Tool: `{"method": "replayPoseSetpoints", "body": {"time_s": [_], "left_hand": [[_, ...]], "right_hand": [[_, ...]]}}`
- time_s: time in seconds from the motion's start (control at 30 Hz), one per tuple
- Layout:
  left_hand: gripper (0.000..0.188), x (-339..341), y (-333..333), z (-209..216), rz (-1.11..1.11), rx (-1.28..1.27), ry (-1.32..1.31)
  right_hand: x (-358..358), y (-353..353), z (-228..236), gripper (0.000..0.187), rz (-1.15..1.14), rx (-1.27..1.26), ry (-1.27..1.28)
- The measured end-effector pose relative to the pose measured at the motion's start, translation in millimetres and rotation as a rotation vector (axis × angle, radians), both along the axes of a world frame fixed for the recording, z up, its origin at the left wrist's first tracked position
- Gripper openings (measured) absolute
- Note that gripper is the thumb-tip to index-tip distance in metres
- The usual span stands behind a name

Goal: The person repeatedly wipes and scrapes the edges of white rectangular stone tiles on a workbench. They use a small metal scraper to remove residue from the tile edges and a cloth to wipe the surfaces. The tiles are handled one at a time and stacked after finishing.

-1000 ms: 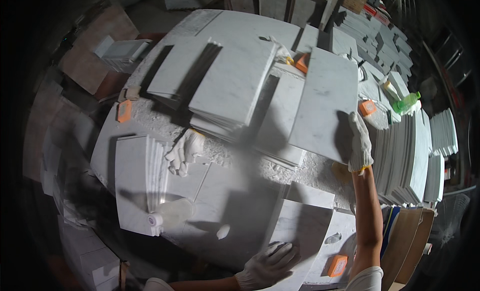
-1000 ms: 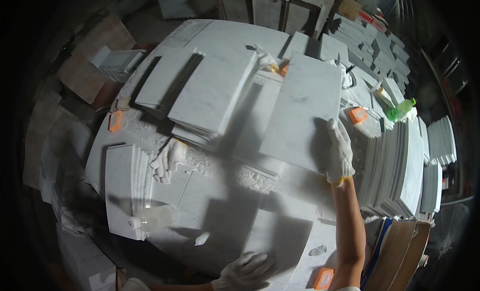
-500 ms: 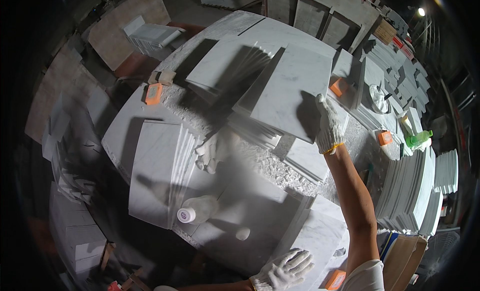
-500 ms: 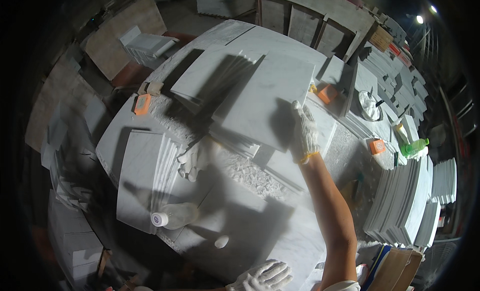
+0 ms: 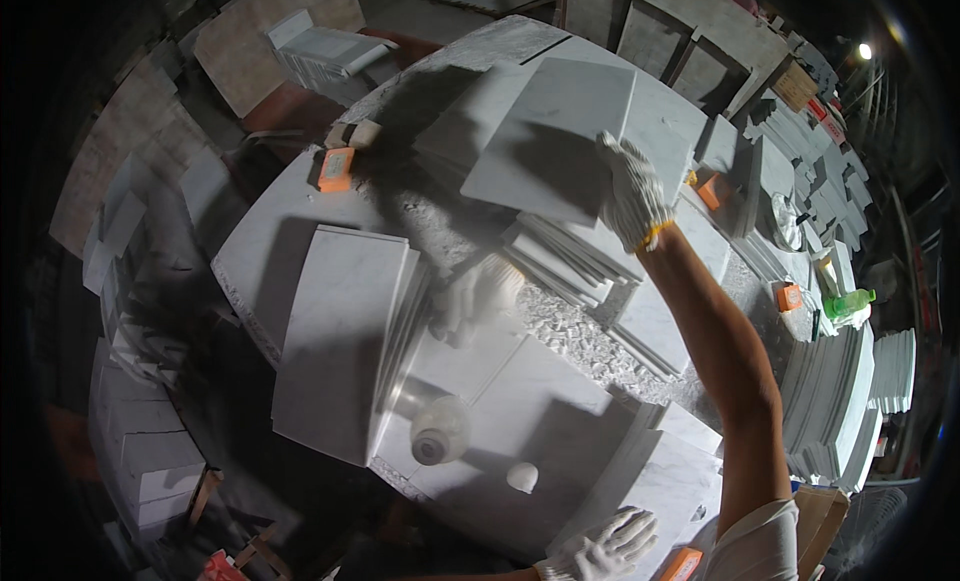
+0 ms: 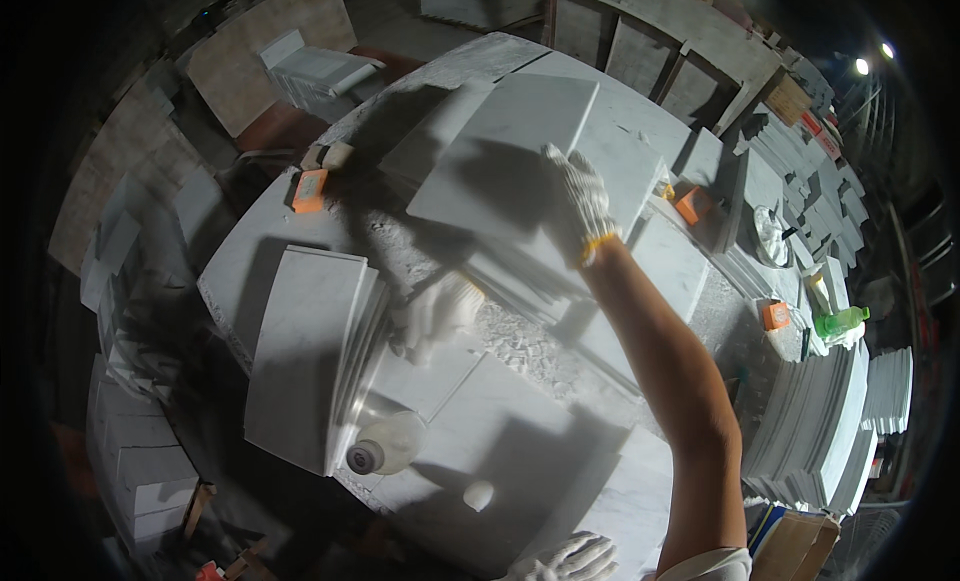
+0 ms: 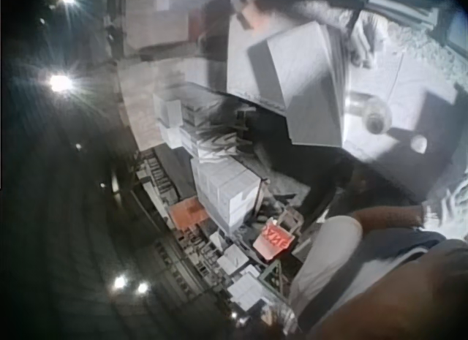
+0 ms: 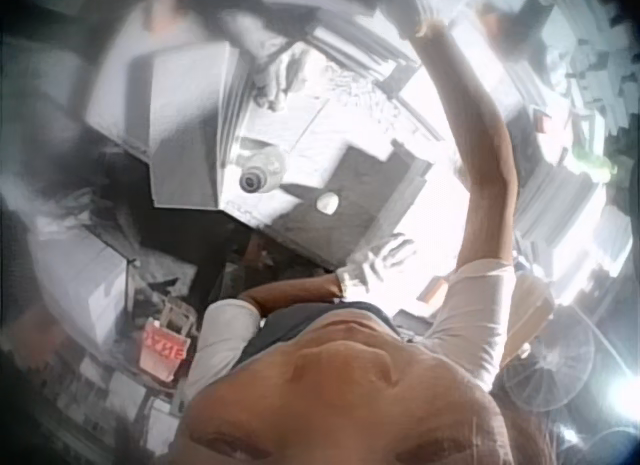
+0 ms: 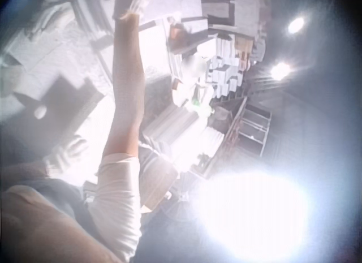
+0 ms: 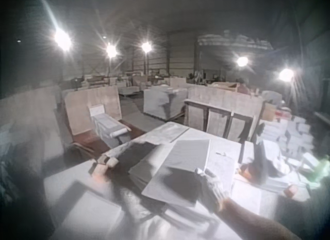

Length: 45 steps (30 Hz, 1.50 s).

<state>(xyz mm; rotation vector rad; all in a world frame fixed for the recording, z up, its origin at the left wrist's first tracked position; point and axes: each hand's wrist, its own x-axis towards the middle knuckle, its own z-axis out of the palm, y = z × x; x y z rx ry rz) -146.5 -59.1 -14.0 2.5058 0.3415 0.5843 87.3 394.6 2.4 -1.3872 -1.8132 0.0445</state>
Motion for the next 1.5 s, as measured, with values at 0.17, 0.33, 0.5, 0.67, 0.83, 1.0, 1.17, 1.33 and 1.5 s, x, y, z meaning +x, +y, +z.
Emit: {"method": "replayPoseSetpoints", "body": {"time_s": [0.17,0.33,0.5,0.67,0.83,1.0,1.17,1.33,1.5], "left_hand": [[0.081,4.5,-0.7,9.1,0.02,-0.292,-0.113],[0.077,-9.5,18.1,1.4,-0.026,-0.298,-0.118],[0.073,-23.4,33.9,-4.9,-0.037,-0.288,-0.106],[0.069,-30.6,37.3,-6.3,-0.055,-0.29,-0.102],[0.066,-36.2,36.4,-4.8,-0.062,-0.287,-0.086],[0.062,-37.1,32.0,-7.9,-0.052,-0.263,-0.067],[0.059,-28.5,19.0,-21.4,-0.065,-0.164,0.003],[0.056,-12.3,6.1,-18.8,-0.108,0.473,0.224],[0.059,-5.5,10.9,-7.2,-0.181,-0.063,0.15]], "right_hand": [[-48.5,94.4,-1.7,0.021,0.201,-0.053,0.488],[-84.0,127.7,12.1,0.024,-0.148,-0.491,1.174],[-107.6,149.4,-0.7,0.03,-0.277,-0.546,1.312],[-97.2,146.4,6.0,0.054,-0.478,-0.507,0.17],[-88.4,126.3,46.2,0.066,-0.274,-0.56,-0.117],[-75.3,80.9,63.4,0.055,-0.131,-0.443,-0.162],[-60.5,2.3,78.2,0.045,-0.074,-0.272,-0.228],[-41.9,-105.8,119.0,0.035,-0.012,-0.194,-0.251],[-1.2,-256.9,175.6,0.038,0.035,-0.329,-0.005]]}}
